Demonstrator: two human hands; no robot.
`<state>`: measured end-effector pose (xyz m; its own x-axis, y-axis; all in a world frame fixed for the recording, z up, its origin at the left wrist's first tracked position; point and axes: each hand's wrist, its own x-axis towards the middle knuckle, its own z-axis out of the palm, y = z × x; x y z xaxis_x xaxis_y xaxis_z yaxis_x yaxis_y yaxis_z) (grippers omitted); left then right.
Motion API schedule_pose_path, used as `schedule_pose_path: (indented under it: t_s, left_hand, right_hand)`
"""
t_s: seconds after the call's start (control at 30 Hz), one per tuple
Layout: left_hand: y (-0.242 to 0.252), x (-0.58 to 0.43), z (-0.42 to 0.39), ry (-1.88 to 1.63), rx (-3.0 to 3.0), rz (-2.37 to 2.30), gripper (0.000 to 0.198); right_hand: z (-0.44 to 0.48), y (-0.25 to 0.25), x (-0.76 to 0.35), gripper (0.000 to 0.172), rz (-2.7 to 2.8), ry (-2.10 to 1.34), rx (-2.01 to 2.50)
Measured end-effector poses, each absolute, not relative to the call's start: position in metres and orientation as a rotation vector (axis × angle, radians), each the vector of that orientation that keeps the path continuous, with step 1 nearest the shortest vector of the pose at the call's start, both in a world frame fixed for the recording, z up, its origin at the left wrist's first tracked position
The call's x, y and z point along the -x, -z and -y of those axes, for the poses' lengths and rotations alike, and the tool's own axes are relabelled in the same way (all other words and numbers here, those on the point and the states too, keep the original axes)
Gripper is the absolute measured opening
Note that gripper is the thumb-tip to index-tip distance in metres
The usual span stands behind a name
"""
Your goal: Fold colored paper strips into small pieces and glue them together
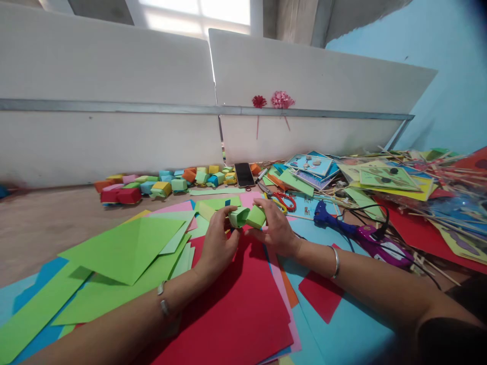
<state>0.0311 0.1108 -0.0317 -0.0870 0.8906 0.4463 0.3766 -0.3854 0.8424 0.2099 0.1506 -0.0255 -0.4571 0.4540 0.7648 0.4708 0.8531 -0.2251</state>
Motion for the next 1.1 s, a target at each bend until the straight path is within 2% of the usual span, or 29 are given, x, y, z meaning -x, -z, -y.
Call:
schedule_pose_path:
  t_s: [0.2, 0.5, 0.7, 0.97, 1.1]
  left_hand:
    - [0.0328, -0.0322, -0.1096, -1.494, -1.787, -1.367, 0.041]
    - [0.0258, -0.0346, -0.1029, -1.480, -1.816, -1.345, 0.051]
    - [0.0313, -0.0340, -0.1080, -1.487, -1.792, -1.286, 0.052]
    - [0.0298, -0.0313, -0.1105, -1.543, -1.843, -1.333, 0.046]
    - [0.0295, -0.0325, -0.1099, -1.550, -1.854, -1.338, 0.046]
  right_hand:
    - [-0.1482, 0.0225, -0.2082, 0.043, 2.156, 0.036, 0.594]
    - [-0.1441, 0.0272, -0.2058, 0.052, 2.047, -0.117, 0.741]
    - [-0.1459, 0.0208, -0.2084, 0.040, 1.998, -0.322, 0.778]
    - [-0.1475, 0.0231, -0.2061, 0.050, 1.898, -0.617, 0.861]
    - [-0.1456, 0.0225, -0.2057, 0.042, 1.831, -0.724, 0.936]
